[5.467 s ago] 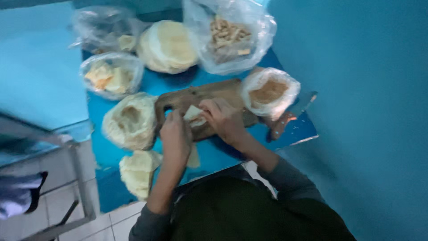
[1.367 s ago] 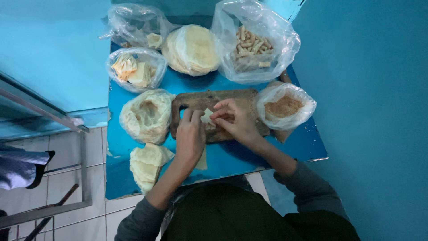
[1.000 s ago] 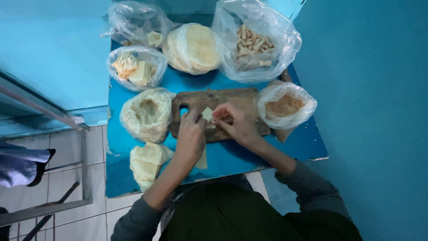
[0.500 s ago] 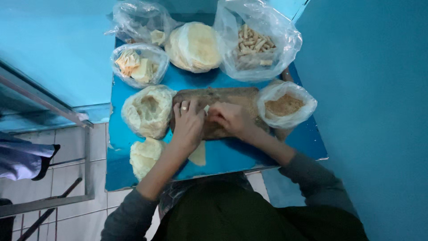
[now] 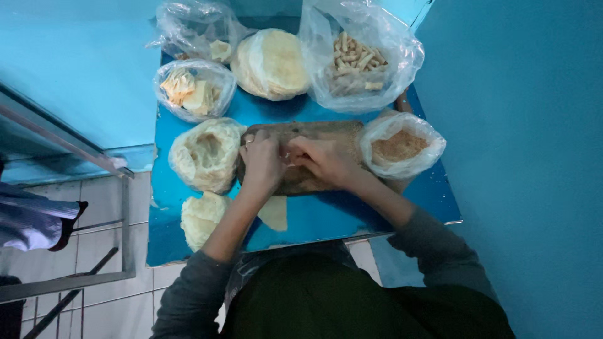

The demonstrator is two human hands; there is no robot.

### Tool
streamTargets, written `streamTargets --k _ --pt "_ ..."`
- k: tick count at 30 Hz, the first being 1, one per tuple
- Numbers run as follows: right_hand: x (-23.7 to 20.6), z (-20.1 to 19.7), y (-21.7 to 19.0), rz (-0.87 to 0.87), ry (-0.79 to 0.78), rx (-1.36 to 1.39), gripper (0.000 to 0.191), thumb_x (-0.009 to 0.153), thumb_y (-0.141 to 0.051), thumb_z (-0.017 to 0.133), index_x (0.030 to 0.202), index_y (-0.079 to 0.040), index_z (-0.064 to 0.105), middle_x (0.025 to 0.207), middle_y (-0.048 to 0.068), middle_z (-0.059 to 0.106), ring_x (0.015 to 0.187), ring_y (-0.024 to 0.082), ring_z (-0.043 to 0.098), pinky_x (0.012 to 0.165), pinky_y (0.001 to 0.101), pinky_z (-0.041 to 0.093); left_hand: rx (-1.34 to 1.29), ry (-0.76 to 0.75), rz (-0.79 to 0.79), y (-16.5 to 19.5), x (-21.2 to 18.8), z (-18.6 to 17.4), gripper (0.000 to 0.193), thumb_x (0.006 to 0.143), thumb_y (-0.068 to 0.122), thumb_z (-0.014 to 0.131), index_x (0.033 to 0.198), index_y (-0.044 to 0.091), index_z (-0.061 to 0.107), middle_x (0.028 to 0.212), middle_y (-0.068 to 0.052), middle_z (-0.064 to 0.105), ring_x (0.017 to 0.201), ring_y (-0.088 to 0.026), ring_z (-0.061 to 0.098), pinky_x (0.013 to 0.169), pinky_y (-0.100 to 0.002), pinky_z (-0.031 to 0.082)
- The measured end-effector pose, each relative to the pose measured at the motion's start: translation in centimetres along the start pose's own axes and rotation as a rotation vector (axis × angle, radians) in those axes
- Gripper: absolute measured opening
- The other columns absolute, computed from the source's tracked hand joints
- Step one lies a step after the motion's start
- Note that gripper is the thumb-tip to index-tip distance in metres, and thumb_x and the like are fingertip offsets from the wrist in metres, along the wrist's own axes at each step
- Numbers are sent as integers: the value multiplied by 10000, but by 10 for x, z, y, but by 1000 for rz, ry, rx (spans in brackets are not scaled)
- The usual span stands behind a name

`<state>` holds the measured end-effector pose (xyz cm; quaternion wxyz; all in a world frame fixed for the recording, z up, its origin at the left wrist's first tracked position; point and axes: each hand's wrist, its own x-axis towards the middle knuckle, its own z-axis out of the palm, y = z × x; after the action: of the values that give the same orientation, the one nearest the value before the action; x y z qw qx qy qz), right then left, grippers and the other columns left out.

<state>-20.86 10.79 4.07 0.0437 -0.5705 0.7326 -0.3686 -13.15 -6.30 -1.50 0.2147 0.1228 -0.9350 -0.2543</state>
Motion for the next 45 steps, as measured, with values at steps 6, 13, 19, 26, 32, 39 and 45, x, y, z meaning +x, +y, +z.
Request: streamTargets --k 6,13,19,26,32,39,45 --pt "-3 1 2 36 2 -29 212 935 -112 713 1117 -69 613 943 91 750 887 265 753 769 362 567 86 22 281 6 -17 -29 114 725 128 723 823 96 773 1129 -149 594 1160 -393 498 949 -562 368" --pt "6 5 -1 224 58 308 275 927 -95 693 1161 -48 558 951 91 752 918 253 753 788 349 579 224 106 384 12 -18 -30 209 823 132 663 1001 44 729 1196 -152 567 1154 -371 487 1001 -556 356" --pt "-10 13 -8 49 165 -118 210 933 -86 718 1111 -65 607 941 111 742 900 281 735 781 370 551 111 75 237 7 -8 -20 267 748 151 730 970 4 719 1153 -191 556 1126 -416 478 923 -557 363" --pt "14 8 22 281 30 499 234 900 -67 723 1084 -46 579 956 106 730 920 218 738 798 325 588 -30 115 287 6 -16 -28 157 697 77 733 853 74 754 1192 -174 568 1185 -405 483 976 -539 375" --pt "-10 17 -4 36 163 -249 253 940 -134 721 1169 -75 631 969 118 728 876 268 722 737 377 557 87 107 318 4 -10 -21 272 687 49 720 956 41 764 1221 -221 550 1186 -434 465 999 -545 369" --pt "0 11 -8 104 151 -231 116 970 -156 709 1065 -117 656 928 93 720 889 275 708 767 413 546 1 152 300 7 -9 -26 209 716 58 710 922 34 739 1340 -189 550 1217 -410 472 1063 -528 363" --pt "6 0 -10 207 200 166 341 848 -156 720 1179 -115 648 1098 99 691 907 265 718 761 400 581 63 164 346 6 -7 -17 185 771 87 695 950 65 736 1289 -149 565 1194 -390 475 1033 -561 328"
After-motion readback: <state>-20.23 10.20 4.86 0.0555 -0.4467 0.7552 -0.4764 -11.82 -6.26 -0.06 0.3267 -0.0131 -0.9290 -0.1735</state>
